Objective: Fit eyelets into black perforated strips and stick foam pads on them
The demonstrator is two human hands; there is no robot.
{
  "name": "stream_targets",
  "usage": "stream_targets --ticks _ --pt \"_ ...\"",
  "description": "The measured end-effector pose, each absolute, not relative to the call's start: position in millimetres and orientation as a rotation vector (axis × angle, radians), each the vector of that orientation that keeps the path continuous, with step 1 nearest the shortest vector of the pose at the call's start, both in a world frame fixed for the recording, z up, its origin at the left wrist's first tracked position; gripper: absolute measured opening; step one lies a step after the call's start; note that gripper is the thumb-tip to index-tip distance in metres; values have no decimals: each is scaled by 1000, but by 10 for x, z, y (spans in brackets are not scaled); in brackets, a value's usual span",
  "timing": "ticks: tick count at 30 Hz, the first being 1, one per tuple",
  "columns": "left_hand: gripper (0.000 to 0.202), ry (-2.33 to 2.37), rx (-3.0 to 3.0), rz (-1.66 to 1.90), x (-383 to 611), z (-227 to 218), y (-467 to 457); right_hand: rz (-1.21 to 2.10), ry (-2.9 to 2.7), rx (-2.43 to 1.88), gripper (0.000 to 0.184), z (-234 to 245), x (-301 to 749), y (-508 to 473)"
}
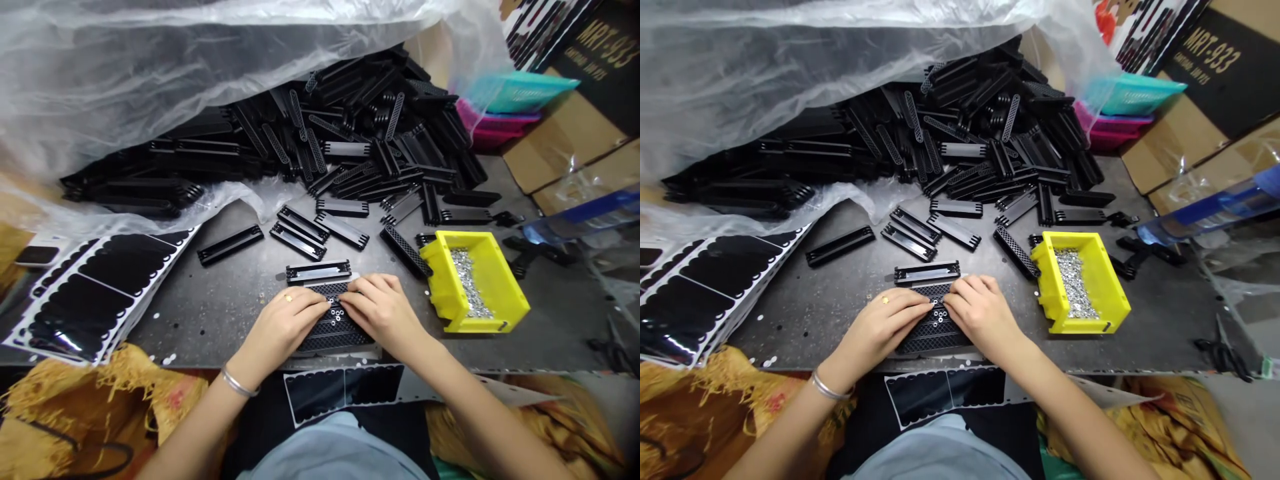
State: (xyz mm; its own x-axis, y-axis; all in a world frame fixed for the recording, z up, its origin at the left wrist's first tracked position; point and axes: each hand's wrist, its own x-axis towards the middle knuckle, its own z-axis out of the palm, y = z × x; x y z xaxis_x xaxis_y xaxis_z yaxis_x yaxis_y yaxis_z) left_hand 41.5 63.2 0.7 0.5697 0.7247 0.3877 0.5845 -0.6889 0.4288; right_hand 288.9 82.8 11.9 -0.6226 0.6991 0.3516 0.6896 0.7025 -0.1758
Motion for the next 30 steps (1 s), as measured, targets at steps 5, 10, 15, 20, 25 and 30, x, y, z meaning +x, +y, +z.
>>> stream_targets --ticks 5,10,15,20,25,30 --pt "22 990 2712 715 470 9 785 -94 -2440 -1142 13 45 3072 769" --pt "22 895 2833 684 451 3 836 -148 -2539 -1029 23 43 3198 678" --pt "18 922 2822 698 456 -18 840 36 -2541 -1053 24 88 3224 712" --pt "17 932 2832 674 419 2 860 229 -2604 -1023 25 154 3349 860" --pt "15 1068 2804 696 214 54 760 231 -2539 -992 21 112 3202 927" --pt "8 1274 2661 804 149 -21 598 201 -2474 -982 16 37 2882 906"
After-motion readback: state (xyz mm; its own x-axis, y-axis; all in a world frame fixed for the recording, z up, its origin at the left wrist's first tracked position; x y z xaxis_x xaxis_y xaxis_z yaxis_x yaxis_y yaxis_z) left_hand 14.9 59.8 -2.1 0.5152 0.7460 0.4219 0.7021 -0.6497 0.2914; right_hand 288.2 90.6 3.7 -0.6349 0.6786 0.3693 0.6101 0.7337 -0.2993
